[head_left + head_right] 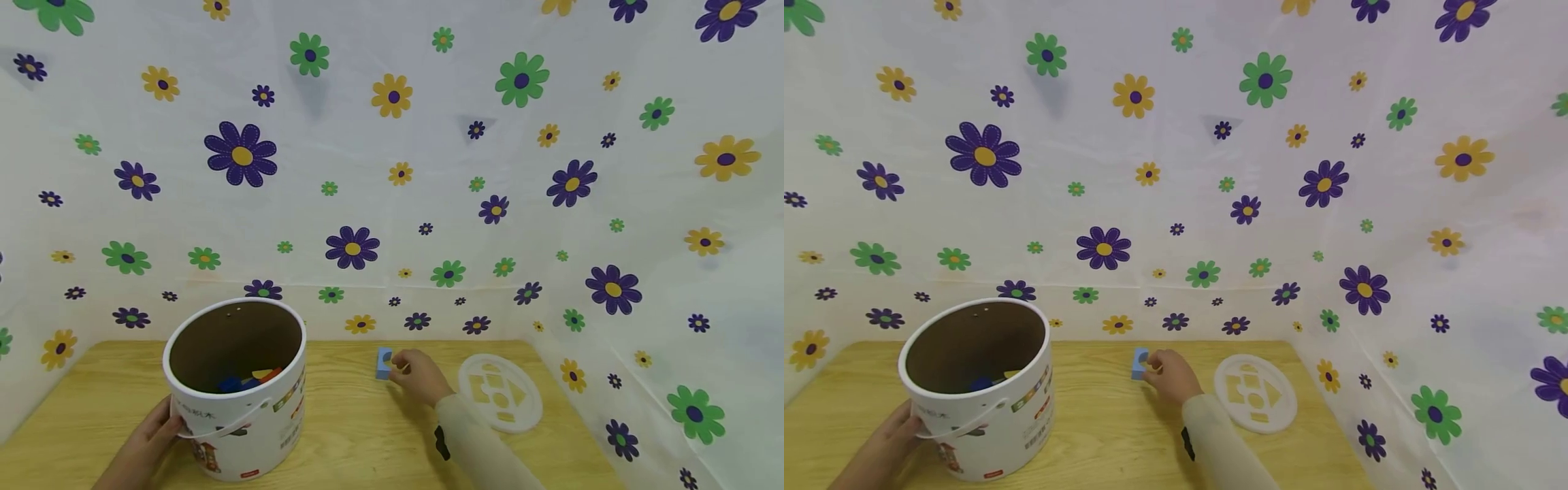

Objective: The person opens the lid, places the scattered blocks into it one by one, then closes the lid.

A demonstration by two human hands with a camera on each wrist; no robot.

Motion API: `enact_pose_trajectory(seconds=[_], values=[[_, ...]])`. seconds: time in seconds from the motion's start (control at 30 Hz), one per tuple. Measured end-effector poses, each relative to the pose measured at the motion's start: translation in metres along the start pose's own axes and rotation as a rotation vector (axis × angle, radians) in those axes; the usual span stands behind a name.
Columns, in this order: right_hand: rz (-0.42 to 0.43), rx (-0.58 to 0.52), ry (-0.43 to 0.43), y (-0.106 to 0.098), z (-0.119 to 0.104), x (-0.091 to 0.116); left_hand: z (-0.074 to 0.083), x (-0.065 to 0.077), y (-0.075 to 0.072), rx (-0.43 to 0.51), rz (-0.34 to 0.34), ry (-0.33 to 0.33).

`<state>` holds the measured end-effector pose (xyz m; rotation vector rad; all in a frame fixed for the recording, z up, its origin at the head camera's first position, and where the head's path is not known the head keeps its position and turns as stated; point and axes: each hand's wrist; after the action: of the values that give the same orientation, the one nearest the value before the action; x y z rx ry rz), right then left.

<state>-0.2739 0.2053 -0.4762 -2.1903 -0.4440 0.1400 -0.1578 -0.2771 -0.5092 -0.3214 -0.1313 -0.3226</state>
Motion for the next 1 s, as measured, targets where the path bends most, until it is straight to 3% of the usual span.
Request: enact_pose_trajectory(seconds=[0.13,0.27,0.5,0.73,1.0], values=[[-0.015,-0.030,0.016,0.005,0.006,-0.004,0.002,-0.002,0.000,-0.021,-0.012,-0.057],[-0.011,-0.019,0.004,0.009,0.007,-0.006,0.004,-0.002,-0.001,-0.044,-0.010,-0.065],[-0.004,0.023,-0.018,0.008,0.009,0.001,-0.001,-0.001,0.001,-0.001,0.012,-0.005],[-0.056,0.144,-0.079,-0.003,0.020,0.023,-0.006,-0.001,0.000,-0.039,0.026,0.031],[-0.176,0.063,-0.120,-0.016,0.038,0.055,-0.009,-0.002,0.002,-0.002,0.039,0.075]])
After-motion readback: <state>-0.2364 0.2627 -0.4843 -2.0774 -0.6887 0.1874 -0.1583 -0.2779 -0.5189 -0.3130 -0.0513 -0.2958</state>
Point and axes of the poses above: each hand's wrist, its own x-axis away from the middle knuckle, its own y-axis out of the palm, z = x × y, and after that the axes turned 9 degrees about -z, right-handed
